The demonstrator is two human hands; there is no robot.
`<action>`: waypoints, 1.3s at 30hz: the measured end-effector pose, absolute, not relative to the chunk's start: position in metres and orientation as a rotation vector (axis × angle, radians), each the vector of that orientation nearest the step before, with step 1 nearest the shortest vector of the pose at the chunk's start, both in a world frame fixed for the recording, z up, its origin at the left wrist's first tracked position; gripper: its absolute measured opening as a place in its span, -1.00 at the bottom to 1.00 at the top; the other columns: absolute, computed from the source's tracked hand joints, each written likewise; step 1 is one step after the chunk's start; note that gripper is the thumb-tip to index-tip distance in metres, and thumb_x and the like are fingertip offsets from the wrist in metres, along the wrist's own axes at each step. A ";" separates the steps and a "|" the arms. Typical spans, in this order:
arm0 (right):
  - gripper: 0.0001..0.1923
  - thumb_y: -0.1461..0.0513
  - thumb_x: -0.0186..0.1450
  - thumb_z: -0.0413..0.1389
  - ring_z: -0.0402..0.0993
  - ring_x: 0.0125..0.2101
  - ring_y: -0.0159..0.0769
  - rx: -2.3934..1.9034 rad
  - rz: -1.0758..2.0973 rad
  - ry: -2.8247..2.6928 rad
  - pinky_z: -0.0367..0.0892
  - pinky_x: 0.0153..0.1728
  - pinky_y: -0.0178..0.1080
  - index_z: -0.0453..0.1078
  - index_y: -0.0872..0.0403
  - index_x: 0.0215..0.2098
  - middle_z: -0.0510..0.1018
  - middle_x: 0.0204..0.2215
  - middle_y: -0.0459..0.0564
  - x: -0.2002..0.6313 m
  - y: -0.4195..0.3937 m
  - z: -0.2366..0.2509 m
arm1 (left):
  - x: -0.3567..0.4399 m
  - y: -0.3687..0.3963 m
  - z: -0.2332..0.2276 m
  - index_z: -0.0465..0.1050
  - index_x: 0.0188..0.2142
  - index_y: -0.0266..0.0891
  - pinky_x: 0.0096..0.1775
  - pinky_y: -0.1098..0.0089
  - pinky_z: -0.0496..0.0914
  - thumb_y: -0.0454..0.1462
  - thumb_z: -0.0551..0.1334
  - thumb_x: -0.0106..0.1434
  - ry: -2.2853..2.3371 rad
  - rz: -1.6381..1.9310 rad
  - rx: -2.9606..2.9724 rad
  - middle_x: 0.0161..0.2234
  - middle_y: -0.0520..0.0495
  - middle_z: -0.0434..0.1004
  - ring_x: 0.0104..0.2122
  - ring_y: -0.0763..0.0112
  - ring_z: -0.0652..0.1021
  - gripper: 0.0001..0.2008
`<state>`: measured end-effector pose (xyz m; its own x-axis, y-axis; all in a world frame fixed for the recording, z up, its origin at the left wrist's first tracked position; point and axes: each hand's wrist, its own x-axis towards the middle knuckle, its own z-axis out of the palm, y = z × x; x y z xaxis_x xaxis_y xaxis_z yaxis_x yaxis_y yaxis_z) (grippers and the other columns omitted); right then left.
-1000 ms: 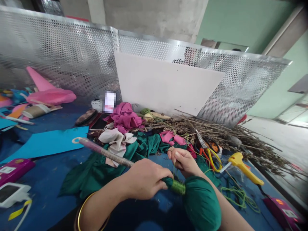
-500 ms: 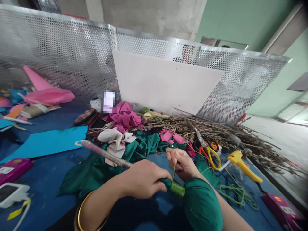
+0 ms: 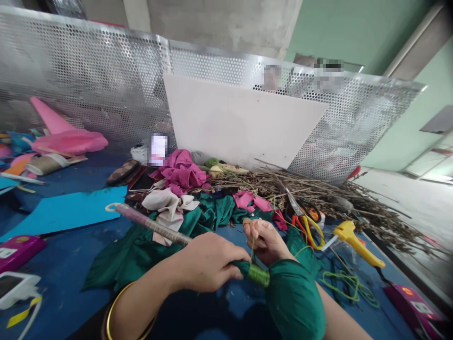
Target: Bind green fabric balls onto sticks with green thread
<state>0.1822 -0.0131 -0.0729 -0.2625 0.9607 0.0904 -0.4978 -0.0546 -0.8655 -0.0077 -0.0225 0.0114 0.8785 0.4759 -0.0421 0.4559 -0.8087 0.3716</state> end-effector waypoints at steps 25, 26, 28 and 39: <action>-0.71 0.20 0.38 -0.02 0.30 -0.43 -0.31 -1.060 0.635 -1.652 0.26 -0.35 -0.25 0.33 0.07 -0.49 0.37 -0.46 -0.04 0.156 -0.043 -0.085 | -0.020 -0.006 0.007 0.33 0.05 -0.05 -0.29 0.39 0.37 -0.19 0.08 0.33 1.393 0.559 2.540 -0.24 0.00 0.63 -0.26 0.24 0.60 -0.70; -0.76 0.24 0.37 -0.02 0.32 -0.41 -0.30 -1.067 0.510 -1.708 0.26 -0.35 -0.24 0.35 0.07 -0.45 0.39 -0.41 -0.01 0.156 -0.049 -0.081 | -0.020 -0.005 0.008 0.33 0.05 -0.06 -0.29 0.39 0.37 -0.18 0.07 0.34 1.427 0.555 2.533 -0.27 -0.01 0.63 -0.28 0.24 0.60 -0.70; -0.81 0.32 0.35 -0.04 0.36 -0.37 -0.28 -1.044 0.230 -1.789 0.28 -0.34 -0.22 0.36 0.07 -0.38 0.40 -0.32 0.05 0.158 -0.060 -0.074 | -0.019 -0.005 0.008 0.34 0.04 -0.07 -0.29 0.38 0.37 -0.17 0.06 0.34 1.473 0.532 2.516 -0.28 -0.02 0.63 -0.29 0.23 0.60 -0.70; -0.57 0.12 0.44 -0.18 0.28 -0.51 -0.30 -0.649 0.966 -1.377 0.25 -0.44 -0.24 0.17 0.04 -0.57 0.28 -0.63 -0.09 0.143 -0.064 -0.059 | -0.005 -0.011 -0.002 0.34 0.00 -0.07 -0.29 0.34 0.38 -0.20 0.05 0.33 1.399 0.409 2.483 -0.25 -0.04 0.62 -0.24 0.18 0.60 -0.73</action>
